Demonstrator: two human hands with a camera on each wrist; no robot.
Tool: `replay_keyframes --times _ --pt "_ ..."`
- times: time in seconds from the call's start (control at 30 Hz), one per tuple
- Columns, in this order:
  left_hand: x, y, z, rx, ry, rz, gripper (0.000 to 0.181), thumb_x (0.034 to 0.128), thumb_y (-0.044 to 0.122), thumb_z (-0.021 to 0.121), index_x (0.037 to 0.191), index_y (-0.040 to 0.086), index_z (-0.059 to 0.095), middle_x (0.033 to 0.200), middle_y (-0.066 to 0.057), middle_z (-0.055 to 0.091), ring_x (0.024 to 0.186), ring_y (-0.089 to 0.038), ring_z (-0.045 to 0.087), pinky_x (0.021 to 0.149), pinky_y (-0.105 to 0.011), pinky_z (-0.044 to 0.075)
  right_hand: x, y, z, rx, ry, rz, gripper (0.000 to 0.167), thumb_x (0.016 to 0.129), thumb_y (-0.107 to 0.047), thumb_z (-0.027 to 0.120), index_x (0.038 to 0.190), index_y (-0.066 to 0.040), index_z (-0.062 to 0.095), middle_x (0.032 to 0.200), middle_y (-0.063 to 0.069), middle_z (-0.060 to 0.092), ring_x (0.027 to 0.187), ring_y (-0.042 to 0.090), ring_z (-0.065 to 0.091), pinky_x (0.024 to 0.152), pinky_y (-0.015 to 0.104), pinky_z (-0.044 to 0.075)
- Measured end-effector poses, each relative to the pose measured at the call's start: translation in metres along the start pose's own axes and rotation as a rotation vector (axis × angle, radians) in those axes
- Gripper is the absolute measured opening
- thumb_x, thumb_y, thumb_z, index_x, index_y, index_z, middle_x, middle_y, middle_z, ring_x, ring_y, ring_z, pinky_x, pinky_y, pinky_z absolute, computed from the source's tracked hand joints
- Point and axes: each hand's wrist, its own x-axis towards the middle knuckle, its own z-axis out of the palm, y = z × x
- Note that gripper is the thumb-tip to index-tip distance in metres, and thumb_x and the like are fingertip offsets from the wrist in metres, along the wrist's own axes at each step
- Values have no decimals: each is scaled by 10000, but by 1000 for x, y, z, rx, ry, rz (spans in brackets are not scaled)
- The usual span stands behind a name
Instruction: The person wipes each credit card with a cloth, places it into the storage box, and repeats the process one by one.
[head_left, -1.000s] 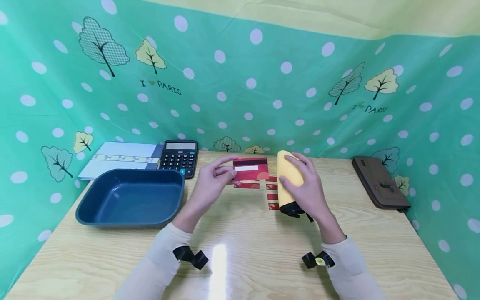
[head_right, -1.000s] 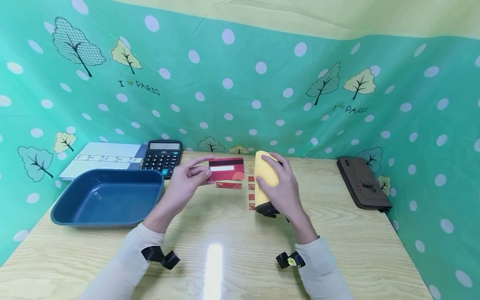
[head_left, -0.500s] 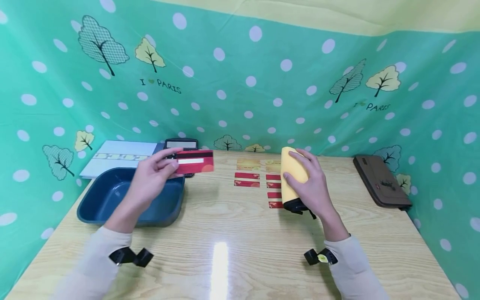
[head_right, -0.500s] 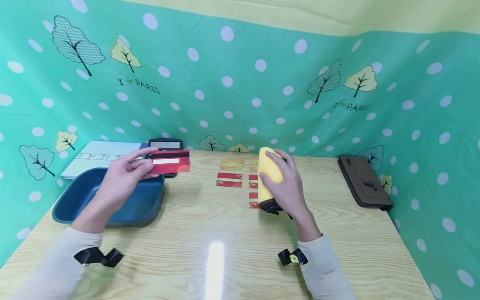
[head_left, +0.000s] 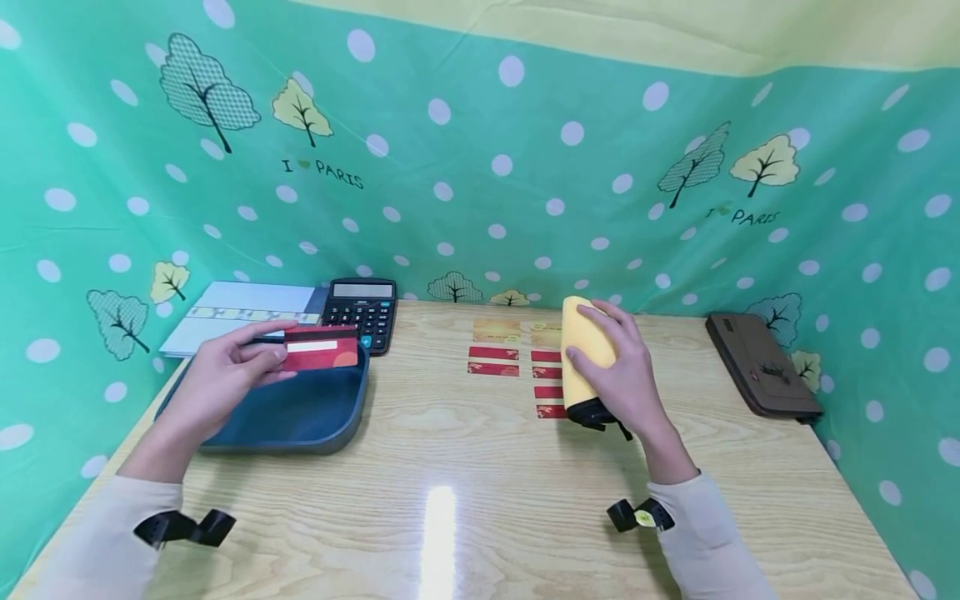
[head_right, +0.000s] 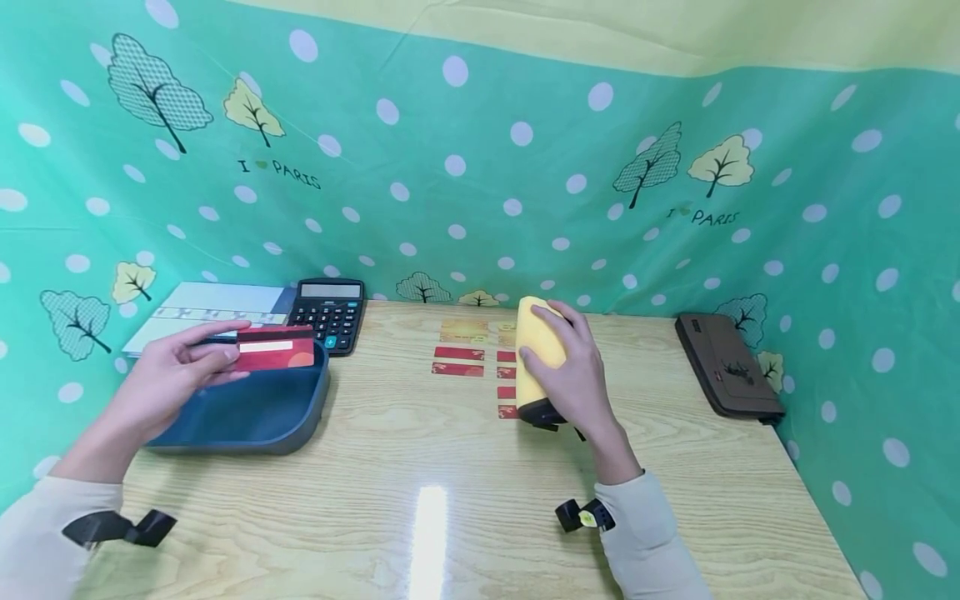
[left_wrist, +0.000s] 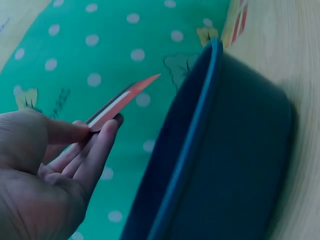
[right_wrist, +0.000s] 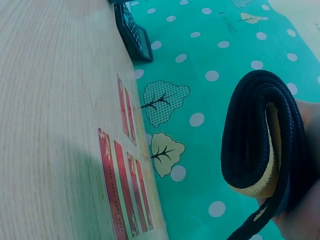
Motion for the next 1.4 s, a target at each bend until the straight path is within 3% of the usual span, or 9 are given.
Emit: replay_keyframes --times 0.1,0.23,0.43,0.63,0.77,0.83,1.03,1.17,1.4 --pt "2 -9 -6 -32 -86 -37 568 1076 213 563 1581 29 379 1360 -114 650 1002 -5 728 916 -329 634 0 0 -1 0 -3 5 581 914 -162 786 1457 -248 597 1593 46 430 1351 330 493 906 351 479" --pt "7 -19 -8 -45 -191 -101 605 1064 170 587 1591 3 340 1500 -381 454 1015 -60 749 935 -358 627 0 1 -1 -1 -11 11 582 916 -162 782 1460 -244 593 1593 44 429 1352 330 490 923 371 475" --pt "12 -27 -10 -57 -260 -128 656 1027 171 655 1578 -18 353 1426 -282 595 1015 -153 772 917 -355 634 -2 2 0 -4 -17 7 580 921 -167 779 1465 -241 589 1589 38 435 1326 321 504 910 355 476" --pt "17 -33 -14 -95 -256 -162 708 993 195 706 1575 -18 363 1358 -99 679 1038 -107 758 947 -382 622 -1 1 0 5 -10 -2 592 904 -144 790 1457 -227 596 1584 41 444 1389 325 471 970 400 464" --pt "19 -37 -17 -79 -241 -154 696 1000 178 695 1572 -35 359 1253 7 730 1029 -81 756 933 -357 628 0 0 0 -2 -11 -6 596 901 -146 794 1458 -224 596 1581 45 444 1371 322 484 945 386 479" --pt "20 -39 -18 -48 -229 -153 679 1006 177 687 1569 -28 370 1254 -21 737 1017 -69 757 921 -334 634 0 0 0 -7 -12 -7 596 902 -147 795 1458 -219 595 1581 48 443 1352 320 495 917 366 485" --pt "21 -41 -17 64 -202 -141 618 1032 201 649 1562 -4 404 1420 -302 587 1011 -24 744 935 -328 633 -1 0 -1 -12 -14 -1 596 902 -147 795 1460 -205 593 1584 59 440 1344 323 497 905 364 488" --pt "22 -43 -17 121 -185 -147 608 1037 238 644 1556 10 424 1453 -332 540 1003 1 732 938 -320 633 -1 1 -1 -16 -14 0 597 903 -151 794 1463 -202 591 1584 62 439 1334 326 503 897 360 487" --pt "26 -45 -16 192 -141 -152 622 1025 308 662 1535 15 462 1414 -318 584 980 -32 744 909 -310 645 -1 2 -3 -23 -14 -2 594 903 -158 794 1461 -194 592 1581 61 443 1313 322 513 879 348 487"
